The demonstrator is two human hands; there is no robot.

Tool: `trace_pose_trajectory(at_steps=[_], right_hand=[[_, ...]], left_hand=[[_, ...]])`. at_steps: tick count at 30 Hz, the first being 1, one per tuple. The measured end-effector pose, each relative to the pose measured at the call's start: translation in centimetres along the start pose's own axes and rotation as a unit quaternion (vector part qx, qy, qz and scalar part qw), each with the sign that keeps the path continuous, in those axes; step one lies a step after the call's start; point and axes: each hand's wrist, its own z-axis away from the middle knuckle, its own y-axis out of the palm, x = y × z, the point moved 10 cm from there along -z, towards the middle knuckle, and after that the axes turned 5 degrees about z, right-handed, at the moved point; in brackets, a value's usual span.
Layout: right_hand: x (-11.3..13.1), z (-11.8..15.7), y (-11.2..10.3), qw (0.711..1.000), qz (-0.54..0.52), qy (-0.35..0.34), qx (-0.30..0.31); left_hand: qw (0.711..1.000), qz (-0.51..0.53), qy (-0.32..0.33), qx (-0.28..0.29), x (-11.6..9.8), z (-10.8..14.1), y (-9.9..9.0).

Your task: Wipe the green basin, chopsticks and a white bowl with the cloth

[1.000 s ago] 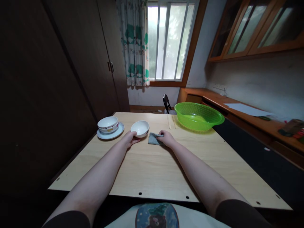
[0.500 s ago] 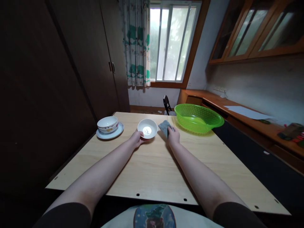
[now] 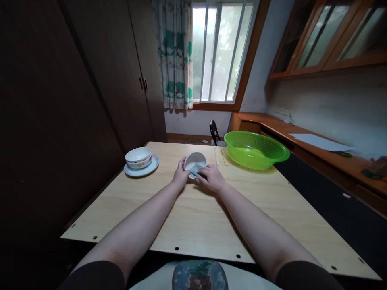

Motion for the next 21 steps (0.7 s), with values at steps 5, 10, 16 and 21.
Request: trace_pose_trajectory(at_steps=[5,10,16,21], right_hand=[[0.8,0.1,-0.4,0.999,-0.017,-0.030,-0.015],[2.3,0.0,1.2,0.997,-0.014,-0.073,0.031],[1.9,0.0,0.1,0.996,-0.056,-0.054,-0.034],[-4.3,0.6,-0.3,0.949,-0.189,0.170,-0.186]], left_hand=[[0.997,-0.030,0.066,0.001,-1.2,0.4,-0.4],[0.998,-0.042,0.051,-0.011,-0.6,0.9,-0.1],[0.999,-0.020,0.041,-0.027,0.3,0.5,-0.7],[0.996,0.024,0.054,-0.074,0.5,-0.1,-2.1]])
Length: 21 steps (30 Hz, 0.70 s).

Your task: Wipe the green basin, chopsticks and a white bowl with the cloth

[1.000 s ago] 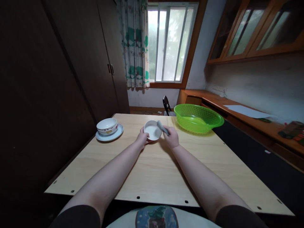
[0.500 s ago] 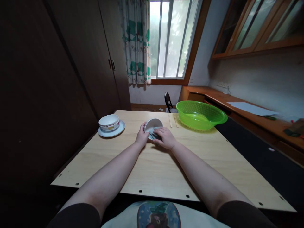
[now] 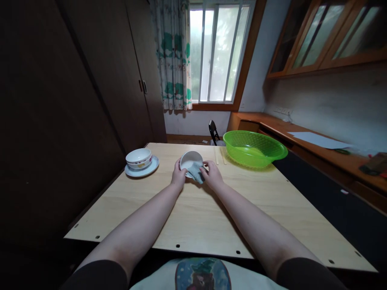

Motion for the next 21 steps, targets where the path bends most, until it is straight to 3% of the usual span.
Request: trace_pose_trajectory(at_steps=[3,5,9,15,17,21], right_hand=[[-4.3,0.2,2.1,0.977,-0.138,0.160,0.021],[-5.5,0.5,3.8,0.954,-0.203,0.212,0.058],[-5.4,1.2,5.4,0.926,-0.254,0.245,0.132],[-3.5,2.9,6.9,0.857,-0.330,0.279,0.282],[-3.7,3.2,6.9,0.852,-0.321,0.303,0.281],[-4.7,3.2,6.1,0.879,-0.265,0.346,0.196]], left_hand=[[1.000,0.011,0.009,-0.011,-0.1,-0.2,-0.4],[1.000,0.016,0.007,-0.012,-0.3,-0.1,-0.4],[0.999,0.034,-0.007,-0.005,-0.7,0.2,-0.1],[1.000,0.011,-0.010,-0.001,-1.2,0.6,0.1],[1.000,0.008,-0.004,0.001,-1.3,0.5,0.1],[1.000,0.020,-0.003,0.007,-1.5,0.6,0.3]])
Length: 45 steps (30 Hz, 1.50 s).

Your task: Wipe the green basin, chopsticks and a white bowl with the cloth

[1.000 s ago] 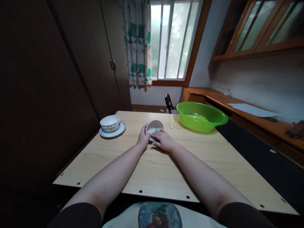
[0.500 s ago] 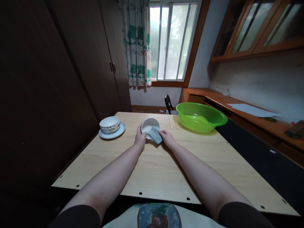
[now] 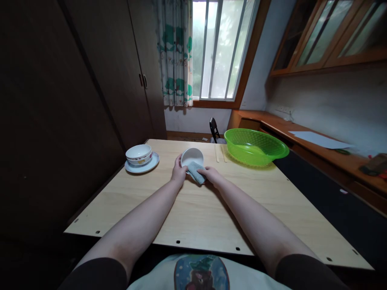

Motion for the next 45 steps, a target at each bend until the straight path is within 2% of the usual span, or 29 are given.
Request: trace_pose_trajectory(at_steps=[6,10,12,15,21,28,31,33,35,39,42,45], right_hand=[[0.6,0.3,-0.3,0.998,0.011,-0.028,-0.060],[1.0,0.6,0.0,0.999,-0.006,-0.036,-0.040],[1.1,0.7,-0.1,0.998,0.015,-0.038,-0.041],[1.2,0.5,-1.2,0.994,0.069,-0.037,-0.077],[2.0,0.3,-3.9,0.965,0.192,-0.057,-0.170],[3.3,1.3,-4.5,0.942,0.260,-0.072,-0.198],[4.9,2.1,-5.4,0.918,0.294,-0.111,-0.242],[5.6,2.5,-5.6,0.913,0.288,-0.135,-0.258],[5.4,2.4,-5.4,0.917,0.272,-0.134,-0.257],[3.5,1.7,-4.4,0.943,0.226,-0.083,-0.231],[2.7,1.0,-2.9,0.973,0.140,-0.093,-0.162],[2.2,0.7,-1.8,0.988,0.084,-0.089,-0.097]], left_hand=[[1.000,-0.007,0.005,0.028,-0.3,0.5,1.0],[0.998,-0.033,0.028,0.035,-0.3,1.0,1.5],[0.998,-0.032,0.035,0.044,-0.1,1.2,1.8],[0.997,-0.019,0.046,0.056,-0.1,1.4,2.2],[0.996,-0.015,0.042,0.073,-0.1,1.8,2.7],[0.994,-0.022,0.055,0.087,-0.4,1.8,2.9],[0.995,-0.023,0.054,0.084,-0.3,1.7,2.9],[0.995,-0.028,0.054,0.085,-0.4,1.8,3.0],[0.994,-0.028,0.055,0.088,-0.5,2.0,3.1],[0.994,-0.021,0.058,0.092,-0.9,2.3,3.3],[0.993,-0.022,0.064,0.092,-1.0,2.3,3.3],[0.993,-0.012,0.071,0.091,-1.0,2.2,3.1]])
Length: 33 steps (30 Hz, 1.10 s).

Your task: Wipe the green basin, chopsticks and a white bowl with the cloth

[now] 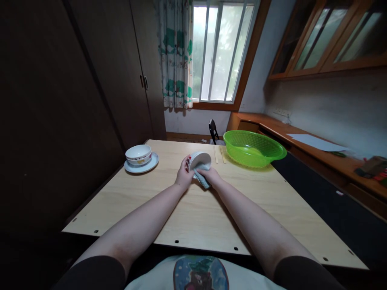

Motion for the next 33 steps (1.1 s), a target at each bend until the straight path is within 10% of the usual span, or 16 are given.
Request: trace_pose_trajectory(at_steps=[15,33], right_hand=[[1.3,-0.6,-4.1,0.976,0.196,-0.021,-0.095],[0.1,-0.5,-1.3,0.992,0.127,-0.009,-0.004]], left_hand=[[0.999,-0.015,-0.027,0.011,0.9,0.1,0.4],[0.999,-0.016,-0.022,-0.017,0.9,-0.5,-0.9]])
